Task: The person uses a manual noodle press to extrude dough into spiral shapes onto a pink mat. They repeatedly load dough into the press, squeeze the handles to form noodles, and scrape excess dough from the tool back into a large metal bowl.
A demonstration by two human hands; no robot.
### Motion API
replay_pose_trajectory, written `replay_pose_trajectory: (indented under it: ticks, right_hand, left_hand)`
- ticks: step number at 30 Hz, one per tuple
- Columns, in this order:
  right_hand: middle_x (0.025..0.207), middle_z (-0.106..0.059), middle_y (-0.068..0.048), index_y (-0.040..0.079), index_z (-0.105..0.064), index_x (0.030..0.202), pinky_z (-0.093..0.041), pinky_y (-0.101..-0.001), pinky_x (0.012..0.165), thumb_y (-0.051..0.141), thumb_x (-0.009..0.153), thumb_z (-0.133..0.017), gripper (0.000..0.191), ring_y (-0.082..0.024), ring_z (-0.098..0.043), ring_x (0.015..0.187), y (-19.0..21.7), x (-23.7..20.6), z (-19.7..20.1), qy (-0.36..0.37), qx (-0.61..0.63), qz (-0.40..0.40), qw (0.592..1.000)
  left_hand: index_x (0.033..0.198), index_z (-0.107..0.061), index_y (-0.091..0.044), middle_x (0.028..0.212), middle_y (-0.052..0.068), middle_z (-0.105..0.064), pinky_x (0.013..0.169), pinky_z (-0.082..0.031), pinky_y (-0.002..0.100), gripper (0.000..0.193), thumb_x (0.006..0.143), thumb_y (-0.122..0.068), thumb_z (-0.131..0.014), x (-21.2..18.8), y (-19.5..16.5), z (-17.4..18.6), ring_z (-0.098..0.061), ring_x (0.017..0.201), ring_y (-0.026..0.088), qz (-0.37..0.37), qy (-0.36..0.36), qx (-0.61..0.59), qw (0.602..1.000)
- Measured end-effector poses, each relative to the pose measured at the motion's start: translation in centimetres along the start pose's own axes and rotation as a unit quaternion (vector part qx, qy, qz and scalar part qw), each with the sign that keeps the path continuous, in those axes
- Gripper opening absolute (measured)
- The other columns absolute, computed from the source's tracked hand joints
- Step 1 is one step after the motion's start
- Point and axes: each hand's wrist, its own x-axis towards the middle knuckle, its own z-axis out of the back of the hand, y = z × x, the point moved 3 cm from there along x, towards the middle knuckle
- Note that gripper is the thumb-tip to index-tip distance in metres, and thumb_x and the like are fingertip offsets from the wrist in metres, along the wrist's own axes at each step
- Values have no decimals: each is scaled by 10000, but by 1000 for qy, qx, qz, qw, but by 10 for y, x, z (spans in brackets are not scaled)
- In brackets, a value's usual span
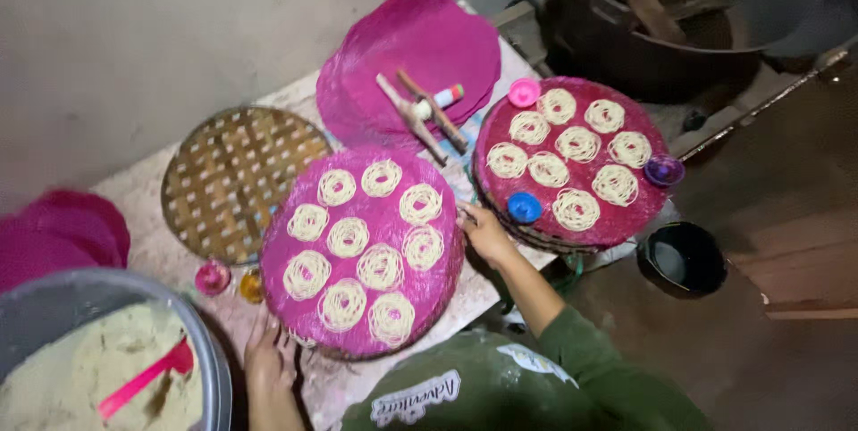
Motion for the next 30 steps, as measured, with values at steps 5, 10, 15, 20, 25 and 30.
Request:
replay_pose_trajectory:
  ticks: [5, 10, 15, 20, 25, 30]
  right_hand:
    - [1260, -681, -74, 48, -570, 1435, -473, -290, 974, 44, 982, -584, 452, -153, -606, 1133, 19, -26, 65, -45, 173, 13, 984]
    - [1388, -621, -52, 105, -530, 1471, -434, -289, 1035, 74, 973, -585, 502, -150, -581, 1197, 15, -43, 200, -189, 131, -52, 972]
    - [1303, -627, -82, 31, -624, 1382, -458, -290, 1033, 30, 969, -629, 413, -181, -598, 1178, -5, -56, 316, -303, 61, 60, 949]
    - [1279, -475, -91, 30, -676, 1291, -493, -313, 970, 16, 915, -701, 377, -210, -562, 1133, -20, -71, 373, -390, -77, 34, 917]
    - [1310, -441, -110, 44, -699, 1275, -493, -320, 980, 27, 893, -724, 384, -236, -541, 1146, -20, -72, 373, -407, -95, 34, 908]
    - [1346, -447, -127, 67, -693, 1292, -486, -331, 1002, 49, 889, -725, 405, -241, -540, 1150, -26, -64, 367, -411, -114, 22, 904]
  left_hand:
    - [1570, -413, -101, 1530, 75, -527, 1083, -444, 406, 555, 1016, -88, -447, -21, -33, -69, -538, 1336, 229, -39, 102, 5, 994]
    - [1515, -482, -104, 1453, 34, -585, 1041, -479, 410, 519, 997, -100, -510, -10, -33, -219, -561, 1292, 184, -18, 212, 95, 972]
    - [1467, -542, -127, 1239, 80, -694, 857, -576, 344, 503, 971, -41, -541, 9, 31, -366, -678, 1073, 196, 28, 352, 108, 929]
    - [1404, -638, -102, 1114, 76, -686, 736, -576, 341, 472, 949, 5, -575, 17, 79, -444, -655, 896, 171, 5, 370, 201, 907]
    - [1374, -652, -108, 1049, 23, -727, 668, -585, 271, 426, 956, -44, -600, 9, 89, -466, -671, 829, 115, 25, 339, 224, 914]
    - [1386, -655, -84, 923, 21, -737, 553, -473, 253, 436, 953, -42, -630, 13, 89, -469, -609, 692, 121, -20, 338, 231, 912]
